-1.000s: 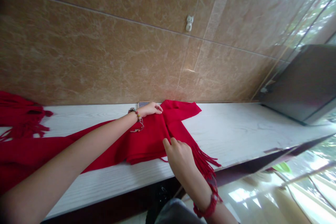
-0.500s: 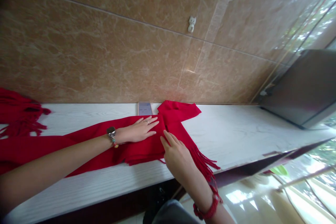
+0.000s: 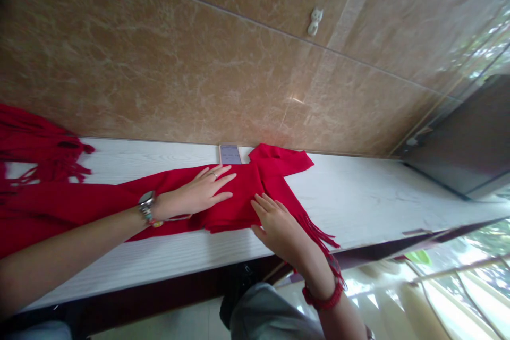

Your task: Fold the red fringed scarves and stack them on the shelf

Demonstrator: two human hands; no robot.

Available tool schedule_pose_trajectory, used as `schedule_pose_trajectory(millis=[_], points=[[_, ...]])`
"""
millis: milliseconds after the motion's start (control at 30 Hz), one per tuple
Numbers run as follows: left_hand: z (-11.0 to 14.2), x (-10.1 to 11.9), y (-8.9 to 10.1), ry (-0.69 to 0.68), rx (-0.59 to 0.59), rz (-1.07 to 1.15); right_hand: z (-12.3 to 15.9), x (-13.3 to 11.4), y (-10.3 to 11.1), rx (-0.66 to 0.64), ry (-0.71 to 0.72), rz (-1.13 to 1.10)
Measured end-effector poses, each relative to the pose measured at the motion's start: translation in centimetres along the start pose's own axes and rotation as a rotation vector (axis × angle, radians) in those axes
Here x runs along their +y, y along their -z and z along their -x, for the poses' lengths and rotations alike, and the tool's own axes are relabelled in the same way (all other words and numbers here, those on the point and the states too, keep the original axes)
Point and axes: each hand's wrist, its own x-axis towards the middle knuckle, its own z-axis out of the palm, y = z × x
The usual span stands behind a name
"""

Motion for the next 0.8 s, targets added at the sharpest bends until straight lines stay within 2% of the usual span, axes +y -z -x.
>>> schedule_pose_trajectory(millis=[133,267,467,633,800], points=[[4.2,-1.1,0.6,0.005,-0.041,-0.004,-0.5,-0.8,0.9,0.081,0.084,-0.045],[6.1,-0.8,-0.3,-0.025,-0.009,-0.103,-1.4,-1.4,0.7,0.061,0.101,0.030],[6.8,0.7,-2.3,0.042,0.045,-0.257,-1.8,-1.5,0.0,0.064,0.123,0.131],[6.9,1.5,-3.2,0.078,0.119,-0.210,-1.7,-1.4,-0.2,0.095,0.009,0.034],[6.5,1.8,-3.0,0.168,0.150,-0.380,-1.8,-1.1,-0.5,0.094,-0.055,-0.063]])
